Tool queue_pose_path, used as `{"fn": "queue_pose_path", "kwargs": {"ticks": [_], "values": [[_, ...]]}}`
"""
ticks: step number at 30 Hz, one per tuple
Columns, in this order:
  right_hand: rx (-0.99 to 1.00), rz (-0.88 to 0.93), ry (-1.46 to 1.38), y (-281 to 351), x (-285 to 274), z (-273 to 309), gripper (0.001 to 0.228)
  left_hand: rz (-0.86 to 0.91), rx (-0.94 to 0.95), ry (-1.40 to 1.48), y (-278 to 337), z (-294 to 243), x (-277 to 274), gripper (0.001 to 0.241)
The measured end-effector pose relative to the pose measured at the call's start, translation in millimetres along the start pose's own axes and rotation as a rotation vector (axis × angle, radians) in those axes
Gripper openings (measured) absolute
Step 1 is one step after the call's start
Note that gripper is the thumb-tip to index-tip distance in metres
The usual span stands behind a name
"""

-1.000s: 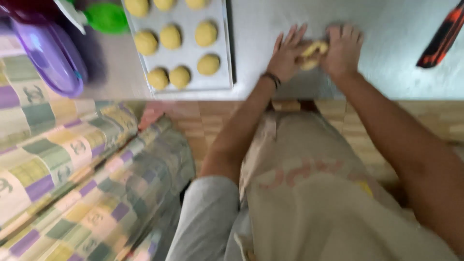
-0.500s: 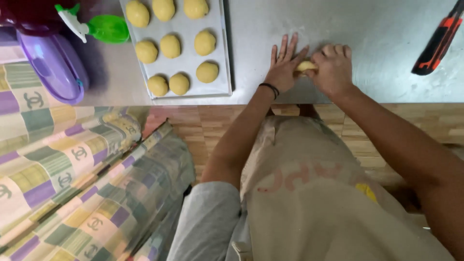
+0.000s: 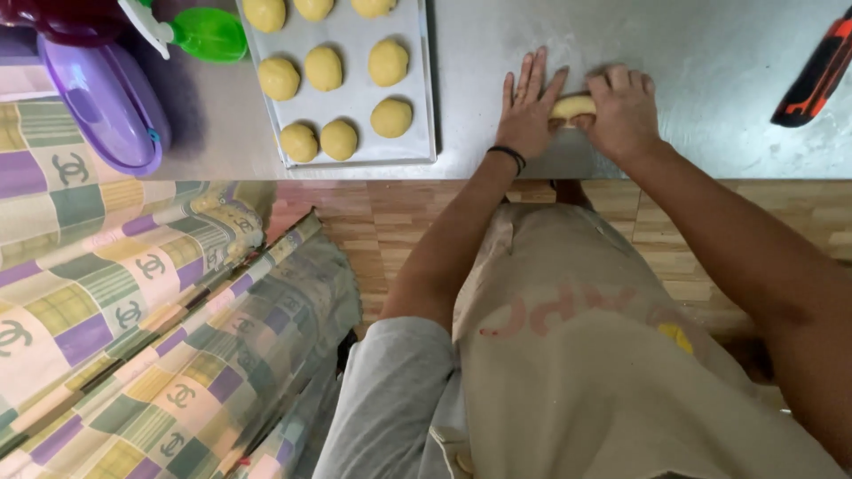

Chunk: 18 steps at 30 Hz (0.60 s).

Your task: The person repeatedly takes dough balls from a tray, rolls them into logs on a metal countertop, uses a utility knife to split them lengthwise, and places the shaped pieces back on the tray. The process is repeated for multiple dough balls throughout the clip.

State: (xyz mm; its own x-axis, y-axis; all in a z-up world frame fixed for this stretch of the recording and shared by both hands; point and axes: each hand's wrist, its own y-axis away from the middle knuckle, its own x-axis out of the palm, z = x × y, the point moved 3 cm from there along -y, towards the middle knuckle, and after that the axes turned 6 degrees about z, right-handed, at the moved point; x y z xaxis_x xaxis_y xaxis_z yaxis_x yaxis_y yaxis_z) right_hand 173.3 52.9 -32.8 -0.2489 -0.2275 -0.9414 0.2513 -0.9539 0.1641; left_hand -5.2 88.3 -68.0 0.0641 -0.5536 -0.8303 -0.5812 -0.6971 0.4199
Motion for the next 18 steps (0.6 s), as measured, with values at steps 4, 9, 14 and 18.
{"fn": "queue_pose_path", "kwargs": {"ticks": [4,9,14,18], "values": [[-0.089,-0.139,0.092,8.4,-18.8,7.7,0.05,0.159,0.102,0.162,8.7,-7.2,-14.6,0.069],[-0.121,-0.023,0.086,6.1,-13.5,11.4,0.042,0.078,-0.03,-0.092,8.1,-10.9,-6.4,0.08],[-0.033,-0.11,0.179,23.1,-3.7,13.0,0.068,0.035,0.142,0.154,27.6,-11.8,-8.1,0.062],[-0.026,0.23,0.142,0.8,-28.4,29.6,0.076,0.155,-0.05,-0.195,12.3,-20.2,0.3,0.098]]}}
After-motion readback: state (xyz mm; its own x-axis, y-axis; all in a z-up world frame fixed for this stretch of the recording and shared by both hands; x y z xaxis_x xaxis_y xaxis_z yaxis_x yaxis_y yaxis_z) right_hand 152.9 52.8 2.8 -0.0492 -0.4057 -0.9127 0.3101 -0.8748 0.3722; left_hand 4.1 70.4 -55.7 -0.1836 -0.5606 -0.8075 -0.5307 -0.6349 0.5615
